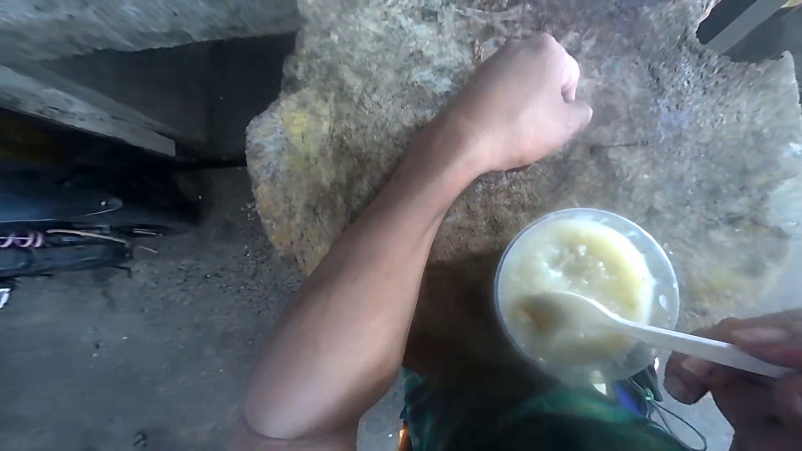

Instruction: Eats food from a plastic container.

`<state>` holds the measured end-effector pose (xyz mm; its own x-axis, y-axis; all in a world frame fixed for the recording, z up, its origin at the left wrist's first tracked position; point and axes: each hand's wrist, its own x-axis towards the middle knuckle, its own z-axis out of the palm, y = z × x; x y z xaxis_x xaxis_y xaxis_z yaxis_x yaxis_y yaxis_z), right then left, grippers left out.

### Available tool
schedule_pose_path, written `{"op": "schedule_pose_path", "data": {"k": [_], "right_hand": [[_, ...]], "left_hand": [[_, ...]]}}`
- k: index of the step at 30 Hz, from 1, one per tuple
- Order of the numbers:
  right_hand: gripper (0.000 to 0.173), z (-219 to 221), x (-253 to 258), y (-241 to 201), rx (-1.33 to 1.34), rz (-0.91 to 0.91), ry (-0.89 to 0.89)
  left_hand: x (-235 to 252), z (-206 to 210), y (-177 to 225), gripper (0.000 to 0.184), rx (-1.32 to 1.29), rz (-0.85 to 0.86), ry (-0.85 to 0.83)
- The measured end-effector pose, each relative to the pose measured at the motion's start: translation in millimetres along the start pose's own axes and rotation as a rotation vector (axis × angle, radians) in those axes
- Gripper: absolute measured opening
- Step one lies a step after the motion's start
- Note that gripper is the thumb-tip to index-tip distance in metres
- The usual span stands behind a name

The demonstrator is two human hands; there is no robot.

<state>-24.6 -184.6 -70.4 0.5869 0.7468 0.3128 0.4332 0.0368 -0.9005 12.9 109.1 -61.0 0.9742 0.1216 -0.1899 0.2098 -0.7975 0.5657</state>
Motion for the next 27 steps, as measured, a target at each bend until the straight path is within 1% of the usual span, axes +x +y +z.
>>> {"op": "schedule_pose_path", "data": {"k": [2, 4, 7, 10, 12, 16, 20, 27], "right_hand": [[0.026, 1, -2, 1, -0.04, -0.039, -0.024], [0.026, 5, -6, 4, 0.002, -0.041, -0.019], [0.023, 12, -9, 8, 0.216, 0.083, 0.046], [0.024, 12, -7, 11, 0.448, 0.223, 0.096], [0.025, 12, -5, 14, 0.528, 0.263, 0.121], [0.026, 10, 1, 20, 0.586, 0.309, 0.194], [0.028, 3, 4, 27, 0.619, 0.289, 0.21], [0.028, -19, 23, 25, 0.729, 0.256, 0.204]], "left_hand": [[0, 0, -1, 0.028, 0.013, 0.015, 0.001], [0, 0, -1, 0.028, 0.026, 0.034, 0.004], [0, 1, -2, 0.027, 0.033, 0.037, 0.004], [0, 1, -1, 0.027, 0.033, 0.03, 0.002], [0, 1, 0, 0.028, 0.025, 0.02, 0.001], [1, 1, -2, 0.028, 0.009, 0.021, 0.002], [1, 3, -2, 0.028, -0.007, 0.018, 0.001], [2, 2, -1, 0.029, 0.022, -0.005, 0.01]]}}
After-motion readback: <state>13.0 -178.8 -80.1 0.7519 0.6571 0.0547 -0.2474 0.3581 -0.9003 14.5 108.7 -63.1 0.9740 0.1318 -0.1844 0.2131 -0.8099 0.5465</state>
